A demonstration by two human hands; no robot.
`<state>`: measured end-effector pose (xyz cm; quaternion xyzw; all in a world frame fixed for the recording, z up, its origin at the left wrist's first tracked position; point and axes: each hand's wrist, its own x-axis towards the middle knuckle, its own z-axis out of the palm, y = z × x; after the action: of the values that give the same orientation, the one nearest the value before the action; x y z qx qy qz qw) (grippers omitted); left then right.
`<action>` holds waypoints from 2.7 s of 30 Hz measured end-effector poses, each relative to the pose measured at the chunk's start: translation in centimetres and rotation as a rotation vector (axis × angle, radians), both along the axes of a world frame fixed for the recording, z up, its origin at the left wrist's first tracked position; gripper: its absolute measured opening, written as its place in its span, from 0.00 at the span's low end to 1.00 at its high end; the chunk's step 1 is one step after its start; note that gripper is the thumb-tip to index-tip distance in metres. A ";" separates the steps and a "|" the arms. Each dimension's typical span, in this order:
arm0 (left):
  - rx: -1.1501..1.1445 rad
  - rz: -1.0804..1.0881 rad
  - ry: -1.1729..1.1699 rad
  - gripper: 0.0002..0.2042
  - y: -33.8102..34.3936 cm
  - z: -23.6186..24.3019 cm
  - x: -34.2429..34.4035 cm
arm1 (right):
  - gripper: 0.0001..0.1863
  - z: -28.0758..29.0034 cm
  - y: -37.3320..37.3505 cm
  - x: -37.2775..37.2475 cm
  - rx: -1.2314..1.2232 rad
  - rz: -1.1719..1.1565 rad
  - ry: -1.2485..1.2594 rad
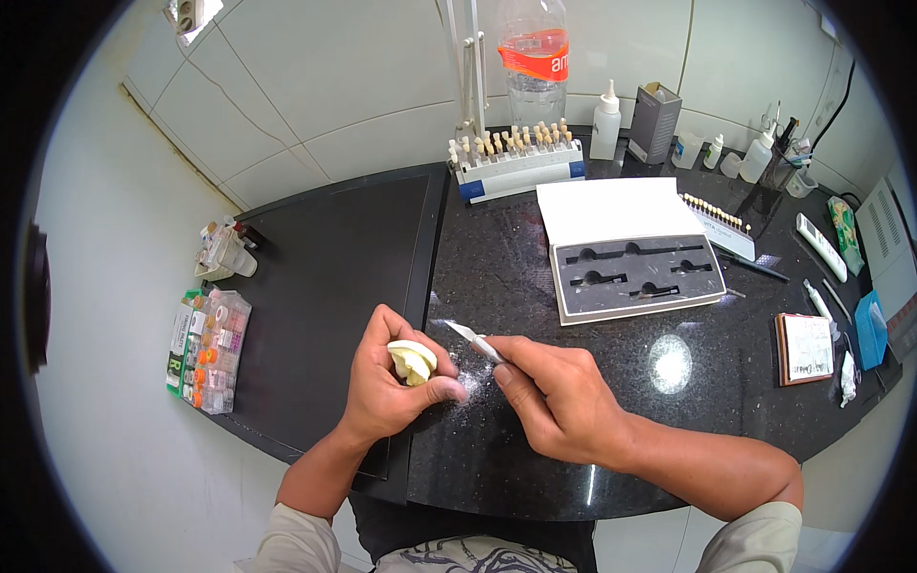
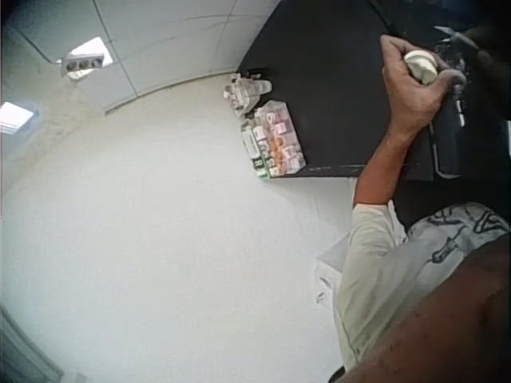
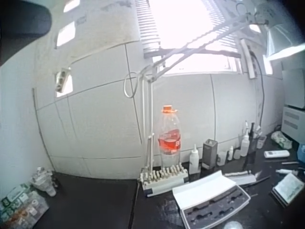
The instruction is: Trim excess material from a plaster dental mold using a precision knife.
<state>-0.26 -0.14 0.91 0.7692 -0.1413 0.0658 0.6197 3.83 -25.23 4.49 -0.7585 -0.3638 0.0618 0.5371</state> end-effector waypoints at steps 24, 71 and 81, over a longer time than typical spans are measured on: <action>0.100 -0.031 -0.019 0.16 -0.6 0.3 -0.6 | 0.12 -0.8 0.6 -0.9 -0.141 0.044 -0.208; 0.037 0.014 -0.081 0.12 -1.3 0.3 -0.6 | 0.09 -0.9 0.9 -1.5 -0.147 -0.017 -0.190; 0.137 -0.025 -0.068 0.13 -0.6 0.6 -0.6 | 0.10 -1.1 1.0 -1.5 -0.124 -0.010 -0.193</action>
<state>-0.85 -0.78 1.47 0.8052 -0.1763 0.0742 0.5613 2.35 -24.25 3.39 -0.7946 -0.4055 0.0083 0.4518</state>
